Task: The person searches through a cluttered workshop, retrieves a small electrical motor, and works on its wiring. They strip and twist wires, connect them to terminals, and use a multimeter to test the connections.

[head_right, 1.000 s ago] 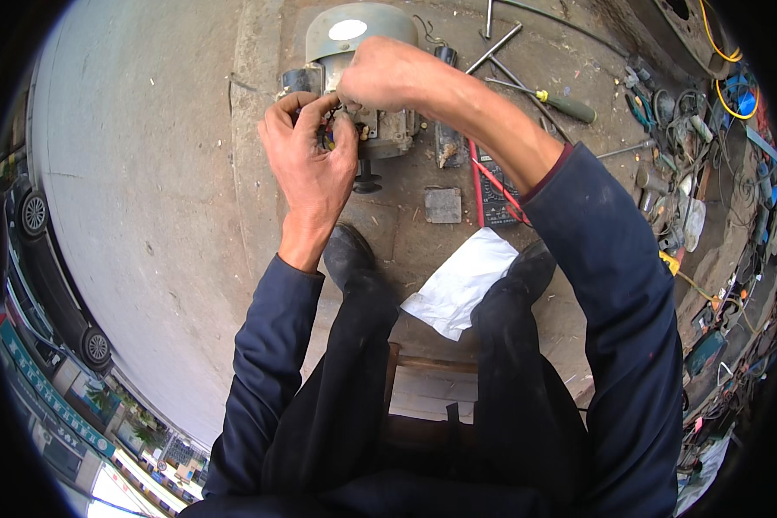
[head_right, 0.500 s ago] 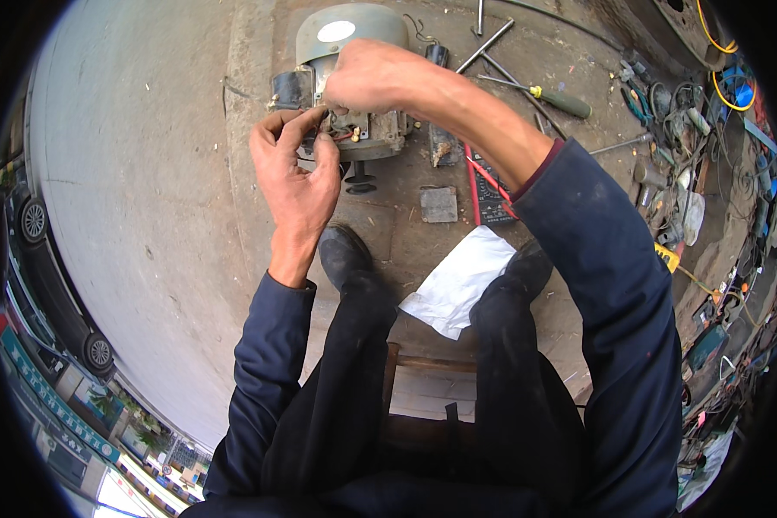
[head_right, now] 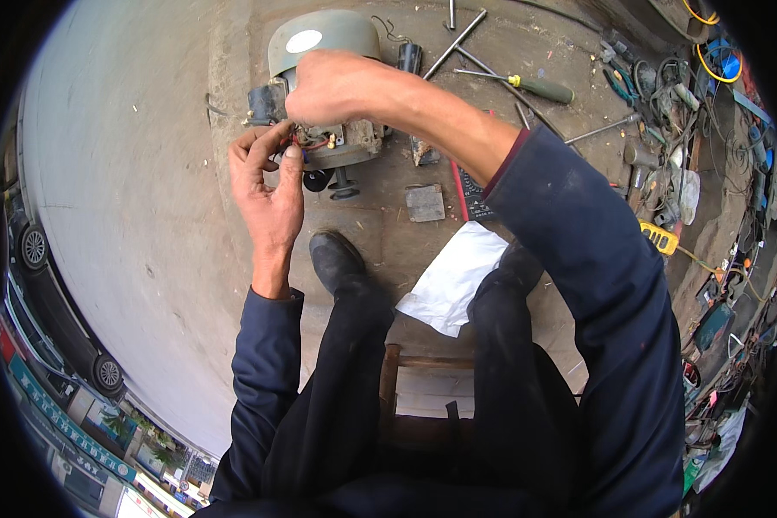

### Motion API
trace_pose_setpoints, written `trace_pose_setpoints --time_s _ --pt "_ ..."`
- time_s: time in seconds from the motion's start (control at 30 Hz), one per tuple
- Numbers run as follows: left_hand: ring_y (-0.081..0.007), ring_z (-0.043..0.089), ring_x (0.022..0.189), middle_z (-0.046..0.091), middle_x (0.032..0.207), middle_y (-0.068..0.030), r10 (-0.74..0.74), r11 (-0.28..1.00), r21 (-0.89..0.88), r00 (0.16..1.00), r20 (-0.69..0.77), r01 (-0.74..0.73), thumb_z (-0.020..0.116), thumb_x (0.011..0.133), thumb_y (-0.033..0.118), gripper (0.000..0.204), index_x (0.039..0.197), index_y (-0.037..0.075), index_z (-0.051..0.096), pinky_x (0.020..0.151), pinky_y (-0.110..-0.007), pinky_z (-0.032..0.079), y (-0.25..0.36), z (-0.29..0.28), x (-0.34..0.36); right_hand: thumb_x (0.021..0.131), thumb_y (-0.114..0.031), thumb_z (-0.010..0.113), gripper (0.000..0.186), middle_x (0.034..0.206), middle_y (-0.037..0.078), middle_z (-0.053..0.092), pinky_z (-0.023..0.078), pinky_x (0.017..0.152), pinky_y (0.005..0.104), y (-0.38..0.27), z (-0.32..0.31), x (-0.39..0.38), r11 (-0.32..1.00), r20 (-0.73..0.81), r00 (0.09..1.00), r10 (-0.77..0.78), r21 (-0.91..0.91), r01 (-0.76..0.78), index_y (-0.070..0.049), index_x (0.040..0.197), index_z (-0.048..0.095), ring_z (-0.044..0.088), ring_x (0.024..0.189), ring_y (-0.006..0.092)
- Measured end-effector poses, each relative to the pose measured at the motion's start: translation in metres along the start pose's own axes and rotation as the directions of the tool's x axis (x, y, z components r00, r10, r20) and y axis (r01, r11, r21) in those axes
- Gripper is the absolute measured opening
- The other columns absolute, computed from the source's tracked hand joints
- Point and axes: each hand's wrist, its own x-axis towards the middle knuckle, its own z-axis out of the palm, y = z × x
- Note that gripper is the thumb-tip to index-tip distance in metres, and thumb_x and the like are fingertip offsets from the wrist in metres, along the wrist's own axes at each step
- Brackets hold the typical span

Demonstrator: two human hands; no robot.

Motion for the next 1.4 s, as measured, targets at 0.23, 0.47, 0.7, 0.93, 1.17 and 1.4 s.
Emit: trace_pose_setpoints --time_s 0.23,0.47,0.7,0.93,1.17,1.4 --pt "-0.0262 0.058 0.100 0.064 0.105 -0.0098 -0.042 0.993 0.108 0.999 -0.001 0.042 0.077 0.086 0.011 0.025 0.111 0.010 0.080 0.092 -0.039 0.048 0.008 0.008 0.010 0.077 -0.018 0.064 0.026 0.062 0.014 0.054 0.043 0.059 0.0438 0.002 0.002 0.000 1.000 -0.011 1.000 -0.007 -0.017 0.007 0.008 0.077 0.068 0.051 0.062 0.0213" --pt "-0.0297 0.059 0.091 0.068 0.088 -0.0097 -0.088 0.971 0.230 0.992 0.096 0.064 0.082 0.081 0.020 0.017 0.095 0.010 0.083 0.083 -0.041 0.047 0.013 0.006 0.030 0.081 -0.021 0.067 0.025 0.063 0.003 0.052 0.034 0.054 0.0376 0.011 0.000 -0.005 0.992 0.038 0.999 0.008 0.124 -0.013 0.004 0.078 0.070 0.046 0.059 0.0163" --pt "-0.0298 0.059 0.087 0.067 0.087 -0.0085 -0.007 0.989 0.147 0.994 0.112 -0.010 0.083 0.080 0.015 0.013 0.090 0.008 0.082 0.080 -0.041 0.047 0.010 0.005 0.029 0.088 -0.017 0.063 0.021 0.057 -0.006 0.038 0.019 0.047 0.0302 0.010 0.005 -0.016 0.766 0.191 0.943 0.272 0.551 -0.332 -0.005 0.072 0.065 0.026 0.050 0.0061" --pt "-0.0281 0.060 0.085 0.065 0.085 -0.0081 0.104 0.969 0.219 0.994 0.046 -0.111 0.082 0.080 0.009 0.011 0.091 0.006 0.081 0.078 -0.039 0.049 0.007 0.012 0.027 0.093 -0.021 0.062 0.025 0.063 0.011 0.055 0.042 0.056 0.0392 0.023 0.014 -0.029 0.966 -0.216 0.975 0.054 0.259 0.004 0.000 0.080 0.068 0.054 0.059 0.0242" --pt "-0.0274 0.061 0.084 0.066 0.084 -0.0092 0.109 0.968 0.219 0.990 0.084 -0.125 0.083 0.080 0.010 0.015 0.094 0.005 0.081 0.077 -0.038 0.050 0.006 0.009 0.031 0.088 -0.009 0.070 0.025 0.095 0.019 0.070 0.053 0.075 0.0498 0.042 0.015 -0.042 0.783 -0.275 0.739 -0.615 -0.321 0.532 -0.003 0.112 0.064 0.067 0.087 0.0434" --pt "-0.0272 0.059 0.081 0.064 0.081 -0.0091 0.124 0.974 0.174 0.984 0.125 -0.145 0.084 0.080 0.011 0.014 0.093 0.004 0.080 0.074 -0.039 0.050 0.001 0.006 0.034 0.089 -0.011 0.069 0.017 0.086 0.019 0.068 0.053 0.072 0.0520 0.040 0.007 -0.025 0.646 -0.173 0.645 -0.744 -0.433 0.629 -0.001 0.102 0.065 0.067 0.081 0.0451"
